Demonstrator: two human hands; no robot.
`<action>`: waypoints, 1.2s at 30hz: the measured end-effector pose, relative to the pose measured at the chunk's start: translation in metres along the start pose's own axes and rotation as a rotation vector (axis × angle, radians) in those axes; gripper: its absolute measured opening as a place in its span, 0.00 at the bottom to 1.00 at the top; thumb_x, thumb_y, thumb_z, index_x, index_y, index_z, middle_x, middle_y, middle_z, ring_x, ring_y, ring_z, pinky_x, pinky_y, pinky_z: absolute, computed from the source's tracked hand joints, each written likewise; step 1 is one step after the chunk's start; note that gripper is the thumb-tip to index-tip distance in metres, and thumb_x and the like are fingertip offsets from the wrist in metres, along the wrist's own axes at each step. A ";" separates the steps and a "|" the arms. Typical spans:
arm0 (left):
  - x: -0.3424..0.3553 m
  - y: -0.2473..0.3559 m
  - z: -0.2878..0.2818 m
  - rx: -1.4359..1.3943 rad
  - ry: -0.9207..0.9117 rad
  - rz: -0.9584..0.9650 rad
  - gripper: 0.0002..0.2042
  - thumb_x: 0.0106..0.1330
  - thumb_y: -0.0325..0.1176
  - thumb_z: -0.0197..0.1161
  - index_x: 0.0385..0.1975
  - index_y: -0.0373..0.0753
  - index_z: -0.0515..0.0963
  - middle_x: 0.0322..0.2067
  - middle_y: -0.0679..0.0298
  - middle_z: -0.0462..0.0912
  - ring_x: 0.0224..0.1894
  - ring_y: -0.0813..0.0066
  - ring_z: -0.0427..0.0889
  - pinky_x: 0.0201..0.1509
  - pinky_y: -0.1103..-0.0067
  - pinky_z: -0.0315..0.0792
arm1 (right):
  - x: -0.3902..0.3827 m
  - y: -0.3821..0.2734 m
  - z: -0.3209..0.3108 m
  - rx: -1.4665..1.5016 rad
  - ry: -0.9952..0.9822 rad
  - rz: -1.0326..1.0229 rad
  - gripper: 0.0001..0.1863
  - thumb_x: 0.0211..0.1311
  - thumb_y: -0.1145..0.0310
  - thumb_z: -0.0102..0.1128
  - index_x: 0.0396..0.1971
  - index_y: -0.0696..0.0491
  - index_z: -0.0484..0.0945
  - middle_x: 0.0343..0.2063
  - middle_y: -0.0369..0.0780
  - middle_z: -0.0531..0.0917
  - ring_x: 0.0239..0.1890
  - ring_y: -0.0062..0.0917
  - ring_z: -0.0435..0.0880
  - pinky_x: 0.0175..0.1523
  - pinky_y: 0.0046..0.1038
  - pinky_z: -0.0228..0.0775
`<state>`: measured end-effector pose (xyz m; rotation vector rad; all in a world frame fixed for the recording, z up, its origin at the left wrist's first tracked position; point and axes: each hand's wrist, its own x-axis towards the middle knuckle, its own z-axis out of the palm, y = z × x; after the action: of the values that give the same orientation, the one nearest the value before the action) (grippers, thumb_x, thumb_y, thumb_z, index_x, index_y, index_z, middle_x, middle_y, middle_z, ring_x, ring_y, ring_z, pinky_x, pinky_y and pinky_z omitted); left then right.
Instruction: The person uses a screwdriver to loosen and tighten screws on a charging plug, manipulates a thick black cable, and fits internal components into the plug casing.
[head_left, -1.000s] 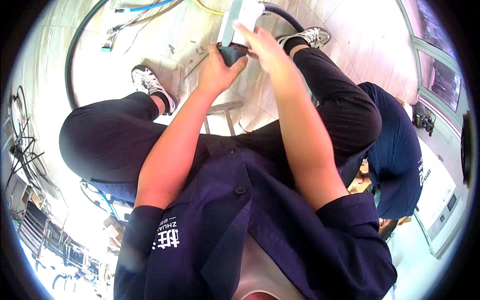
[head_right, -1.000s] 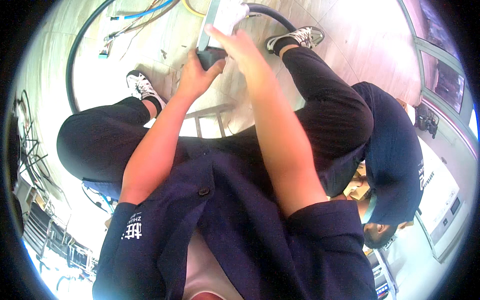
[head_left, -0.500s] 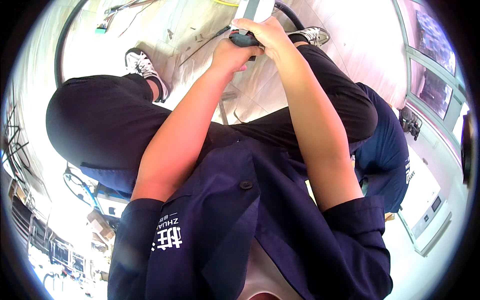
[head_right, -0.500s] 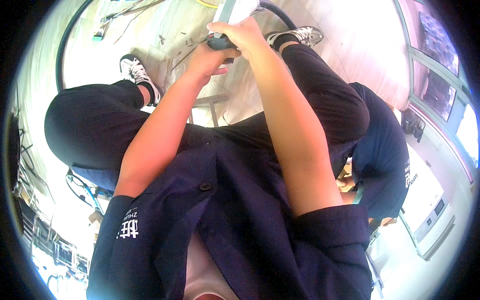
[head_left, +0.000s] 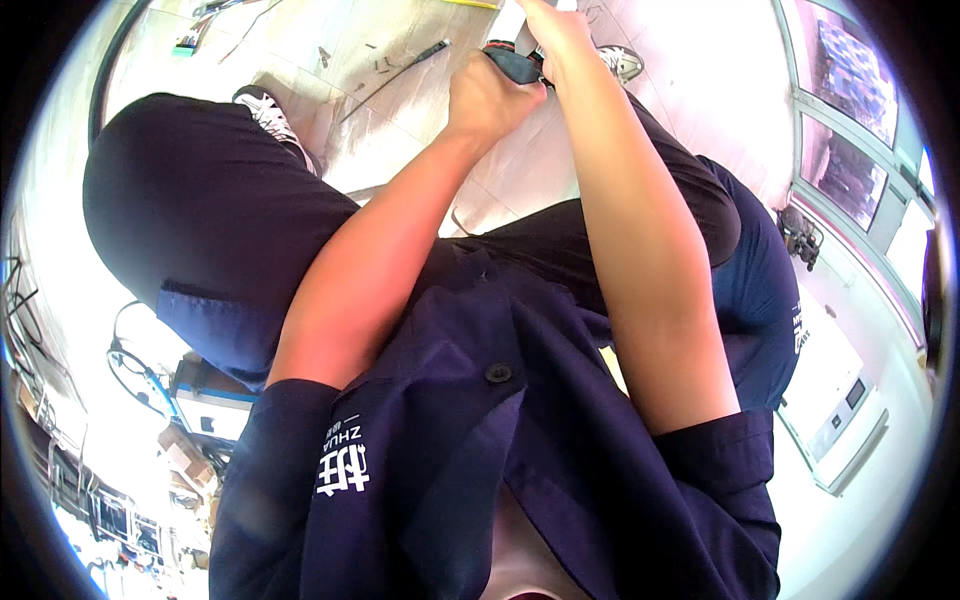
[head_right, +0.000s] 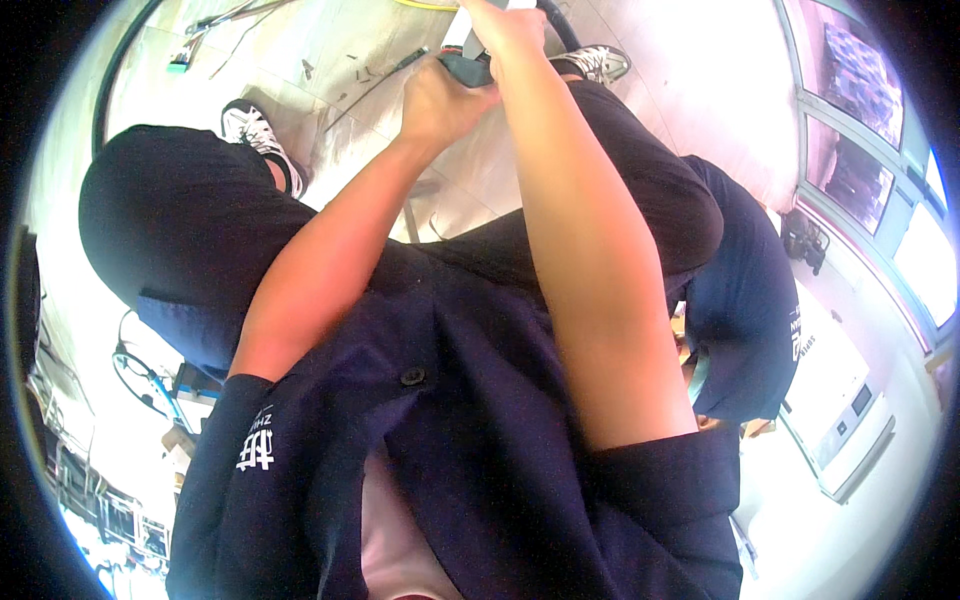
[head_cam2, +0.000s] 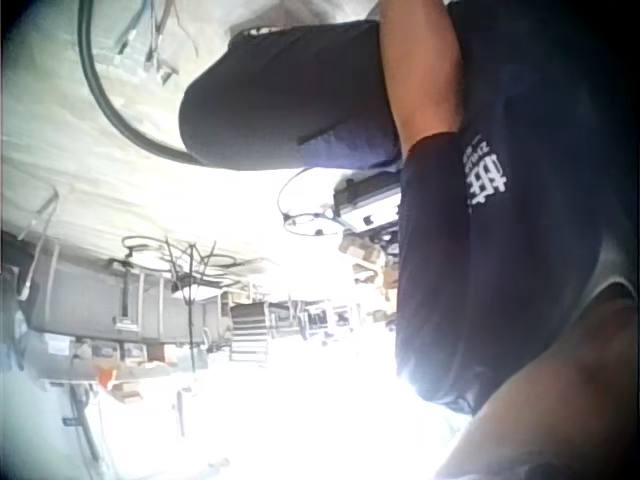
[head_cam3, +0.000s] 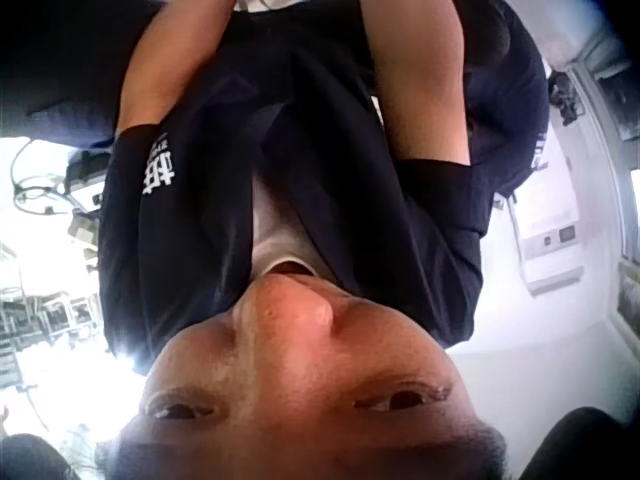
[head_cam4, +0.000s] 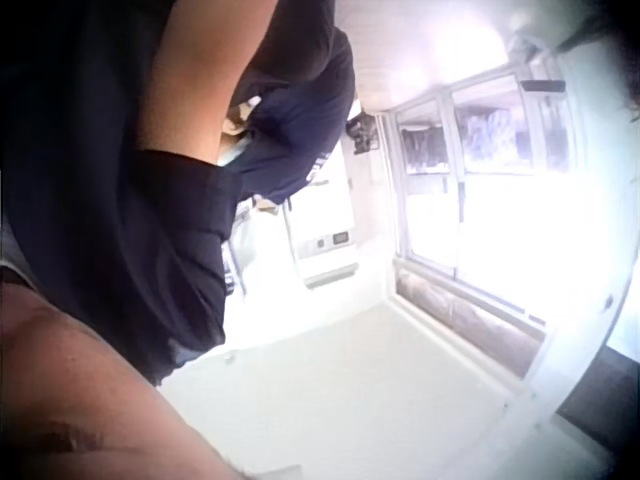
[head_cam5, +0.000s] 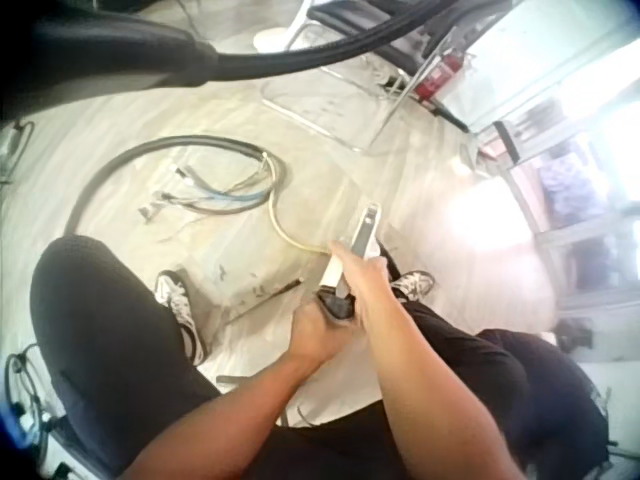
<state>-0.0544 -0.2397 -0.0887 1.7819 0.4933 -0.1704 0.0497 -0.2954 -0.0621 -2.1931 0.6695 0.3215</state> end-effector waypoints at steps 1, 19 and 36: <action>0.003 -0.007 0.006 -0.019 0.018 0.019 0.28 0.44 0.47 0.75 0.34 0.25 0.77 0.33 0.43 0.85 0.39 0.51 0.87 0.44 0.67 0.79 | 0.004 -0.002 0.005 -0.132 0.128 0.017 0.43 0.43 0.45 0.77 0.49 0.68 0.75 0.45 0.50 0.83 0.48 0.39 0.83 0.54 0.33 0.76; 0.020 -0.013 -0.001 -0.646 -0.493 -0.404 0.24 0.46 0.40 0.78 0.39 0.31 0.80 0.34 0.59 0.84 0.30 0.72 0.83 0.32 0.75 0.80 | 0.012 -0.009 -0.014 -0.463 -0.033 -0.109 0.41 0.45 0.42 0.72 0.50 0.63 0.78 0.46 0.58 0.83 0.52 0.45 0.83 0.56 0.39 0.74; 0.007 -0.033 0.000 -0.622 -0.371 -0.578 0.14 0.48 0.35 0.77 0.29 0.33 0.82 0.27 0.63 0.83 0.22 0.78 0.80 0.26 0.83 0.78 | -0.008 0.008 0.009 -0.377 -0.039 -0.283 0.39 0.54 0.46 0.66 0.59 0.58 0.71 0.48 0.59 0.81 0.54 0.48 0.81 0.59 0.40 0.71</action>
<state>-0.0617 -0.2314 -0.1204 0.9394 0.6890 -0.6611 0.0382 -0.2900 -0.0699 -2.5930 0.2846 0.3635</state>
